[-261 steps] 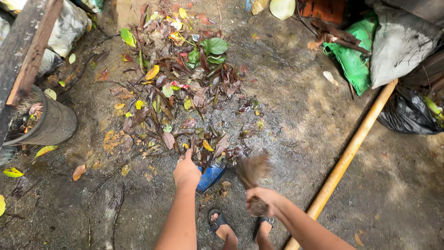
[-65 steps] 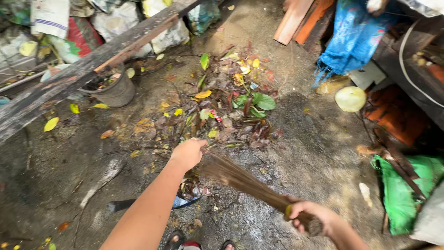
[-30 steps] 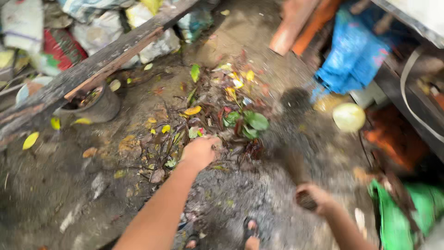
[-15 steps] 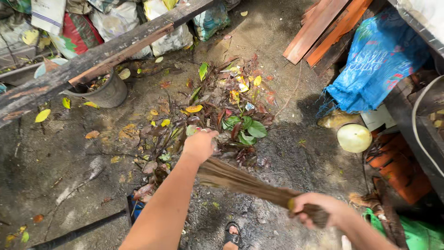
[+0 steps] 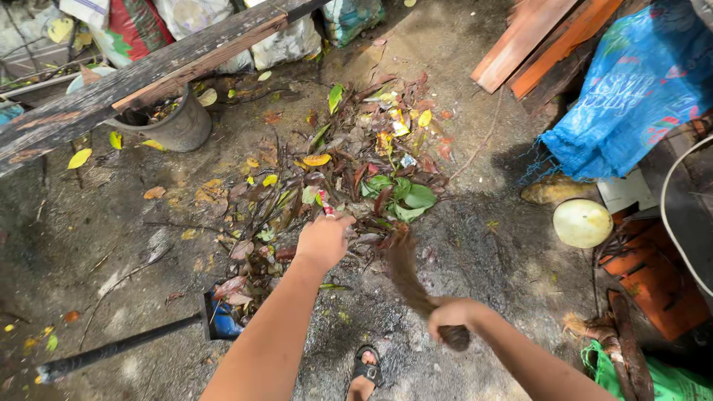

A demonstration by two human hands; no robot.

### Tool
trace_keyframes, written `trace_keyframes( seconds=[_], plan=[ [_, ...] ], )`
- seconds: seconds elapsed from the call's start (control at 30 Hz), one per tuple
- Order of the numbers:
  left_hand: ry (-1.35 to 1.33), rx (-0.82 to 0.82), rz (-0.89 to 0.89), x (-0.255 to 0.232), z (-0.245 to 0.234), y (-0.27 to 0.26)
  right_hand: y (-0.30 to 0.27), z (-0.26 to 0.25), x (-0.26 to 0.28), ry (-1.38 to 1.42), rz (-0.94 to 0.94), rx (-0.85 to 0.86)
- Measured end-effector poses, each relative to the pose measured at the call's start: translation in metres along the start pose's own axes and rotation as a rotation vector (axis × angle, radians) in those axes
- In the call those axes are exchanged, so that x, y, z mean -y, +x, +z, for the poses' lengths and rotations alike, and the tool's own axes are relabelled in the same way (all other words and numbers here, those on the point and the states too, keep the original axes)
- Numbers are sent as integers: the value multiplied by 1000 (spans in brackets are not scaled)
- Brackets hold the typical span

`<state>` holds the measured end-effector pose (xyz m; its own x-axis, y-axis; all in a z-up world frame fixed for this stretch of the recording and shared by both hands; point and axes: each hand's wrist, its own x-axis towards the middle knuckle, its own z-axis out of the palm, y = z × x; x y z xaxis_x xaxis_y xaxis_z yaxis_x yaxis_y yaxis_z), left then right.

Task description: The person sweeps wet leaves and debris from a concrete outdoor surface using a handheld broom and a dustpan, then places the debris into a black plastic bag.

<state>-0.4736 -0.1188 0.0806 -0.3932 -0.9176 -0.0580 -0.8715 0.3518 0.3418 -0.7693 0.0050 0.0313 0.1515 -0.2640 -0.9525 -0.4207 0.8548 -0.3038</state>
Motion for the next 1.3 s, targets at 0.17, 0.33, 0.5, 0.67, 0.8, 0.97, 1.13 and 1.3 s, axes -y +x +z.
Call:
trace_keyframes(
  seconds=[0.17,0.33,0.5,0.67,0.8,0.97,1.13,1.3],
  plan=[
    [73,120,-92,-1,1,-8,-59,-16,-8,-37,-67,233],
    [23,56,-19,-17,15,6,-141,-80,-48,76,-23,-57],
    [36,33,40,-42,27,5,-125,-93,-75,258,-34,-323],
    [32,78,24,-48,31,-6,-48,-86,-46,426,107,-405],
    [47,122,-17,-39,28,-12,8,-23,-26,343,48,-163],
    [39,98,-12,-25,26,-15,18,69,-24,304,68,2],
    [50,83,5,-6,21,-33,-20,59,-30,309,23,226],
    [73,91,-43,14,13,-39,-104,-15,-44,210,-41,148]
  ],
)
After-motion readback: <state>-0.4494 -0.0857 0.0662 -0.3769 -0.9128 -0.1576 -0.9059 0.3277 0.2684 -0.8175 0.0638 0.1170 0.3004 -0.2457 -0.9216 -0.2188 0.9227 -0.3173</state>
